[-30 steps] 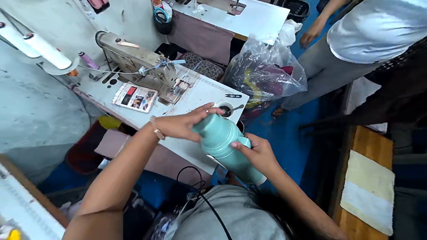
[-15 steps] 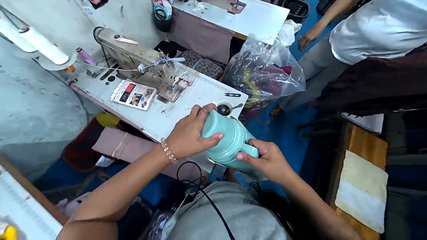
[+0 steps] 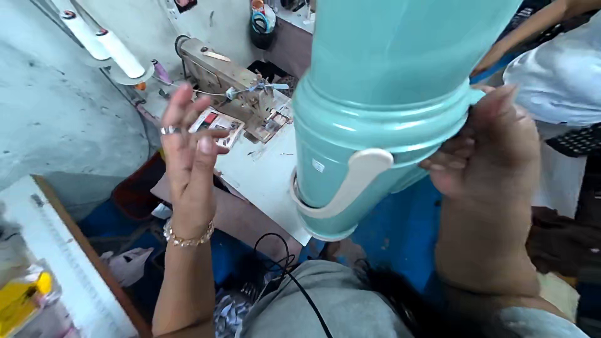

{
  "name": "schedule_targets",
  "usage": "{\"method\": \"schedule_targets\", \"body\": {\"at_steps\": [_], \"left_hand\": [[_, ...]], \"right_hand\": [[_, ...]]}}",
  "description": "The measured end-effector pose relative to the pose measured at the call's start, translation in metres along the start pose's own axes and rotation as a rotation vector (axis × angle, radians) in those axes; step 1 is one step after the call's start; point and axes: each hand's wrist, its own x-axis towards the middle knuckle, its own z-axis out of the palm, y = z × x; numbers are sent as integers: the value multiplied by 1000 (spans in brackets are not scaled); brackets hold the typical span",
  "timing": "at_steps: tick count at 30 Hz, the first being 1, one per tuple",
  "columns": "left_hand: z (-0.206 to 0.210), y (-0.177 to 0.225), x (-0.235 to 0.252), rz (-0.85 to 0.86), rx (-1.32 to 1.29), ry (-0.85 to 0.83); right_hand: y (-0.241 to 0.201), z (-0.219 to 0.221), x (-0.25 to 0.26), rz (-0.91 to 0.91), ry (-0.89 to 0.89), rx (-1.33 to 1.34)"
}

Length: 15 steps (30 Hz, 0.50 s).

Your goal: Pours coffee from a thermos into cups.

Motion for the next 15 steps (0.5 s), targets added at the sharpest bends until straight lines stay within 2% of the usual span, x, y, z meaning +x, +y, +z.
{"method": "schedule_targets", "body": {"at_steps": [4, 8, 12, 15], "left_hand": [[-31, -34, -62, -241, 15, 193], [-55, -49, -123, -421, 84, 333], [-72, -52, -171, -566, 160, 445], [-76, -50, -197, -662, 164, 553]], "right_hand": [[52, 39, 33, -45, 57, 89], [131, 70, 60, 77, 139, 121], [207, 81, 75, 177, 219, 132], [247, 82, 80, 227, 256, 117]]}}
